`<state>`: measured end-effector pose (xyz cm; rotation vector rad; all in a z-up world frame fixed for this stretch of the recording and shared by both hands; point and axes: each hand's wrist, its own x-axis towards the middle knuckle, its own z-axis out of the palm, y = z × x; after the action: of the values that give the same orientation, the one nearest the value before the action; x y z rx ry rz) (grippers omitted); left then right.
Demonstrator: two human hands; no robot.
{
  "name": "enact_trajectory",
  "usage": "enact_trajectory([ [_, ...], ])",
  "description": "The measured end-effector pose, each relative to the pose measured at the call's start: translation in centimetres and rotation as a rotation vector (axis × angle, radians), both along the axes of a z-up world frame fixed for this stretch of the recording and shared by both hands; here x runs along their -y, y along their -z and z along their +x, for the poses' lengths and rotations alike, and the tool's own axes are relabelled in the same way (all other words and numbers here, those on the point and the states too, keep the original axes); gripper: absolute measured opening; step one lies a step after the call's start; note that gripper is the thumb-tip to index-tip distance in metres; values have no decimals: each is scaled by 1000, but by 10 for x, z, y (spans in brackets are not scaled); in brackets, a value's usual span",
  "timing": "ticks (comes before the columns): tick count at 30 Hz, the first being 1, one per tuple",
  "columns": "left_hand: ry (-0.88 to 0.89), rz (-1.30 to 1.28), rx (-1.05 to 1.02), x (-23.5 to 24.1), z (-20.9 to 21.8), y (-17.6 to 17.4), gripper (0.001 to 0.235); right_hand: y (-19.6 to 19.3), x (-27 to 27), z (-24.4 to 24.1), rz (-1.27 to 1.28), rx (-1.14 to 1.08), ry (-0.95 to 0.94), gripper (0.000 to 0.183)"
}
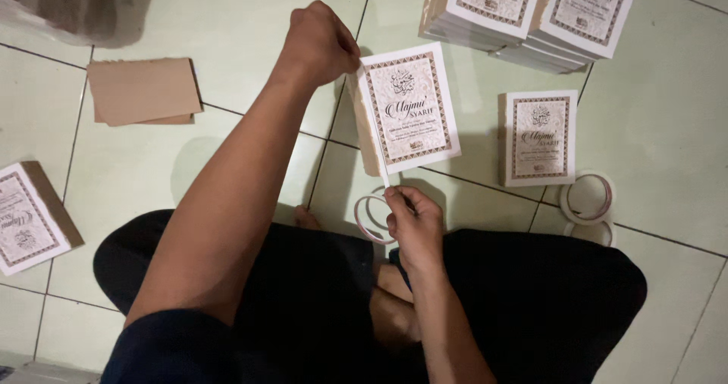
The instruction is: The person sits on the floor and uses clear adhesive tape to seal the spines of small books. They pull tape from a roll, apply it to the spine, and place the finished books into a stack.
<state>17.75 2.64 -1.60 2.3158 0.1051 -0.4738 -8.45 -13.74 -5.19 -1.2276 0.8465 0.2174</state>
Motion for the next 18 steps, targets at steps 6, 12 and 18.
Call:
enact_trajectory([
  [6,-5,-6,-1,0,-2,-4,16,-2,-3,2,-1,2,12,11],
  [12,-30,24,-54,3,1,-3,18,1,-4,3,-17,-19,-8,12],
  [18,25,56,68,5,-1,8,15,12,-5,6,-32,-12,-33,10],
])
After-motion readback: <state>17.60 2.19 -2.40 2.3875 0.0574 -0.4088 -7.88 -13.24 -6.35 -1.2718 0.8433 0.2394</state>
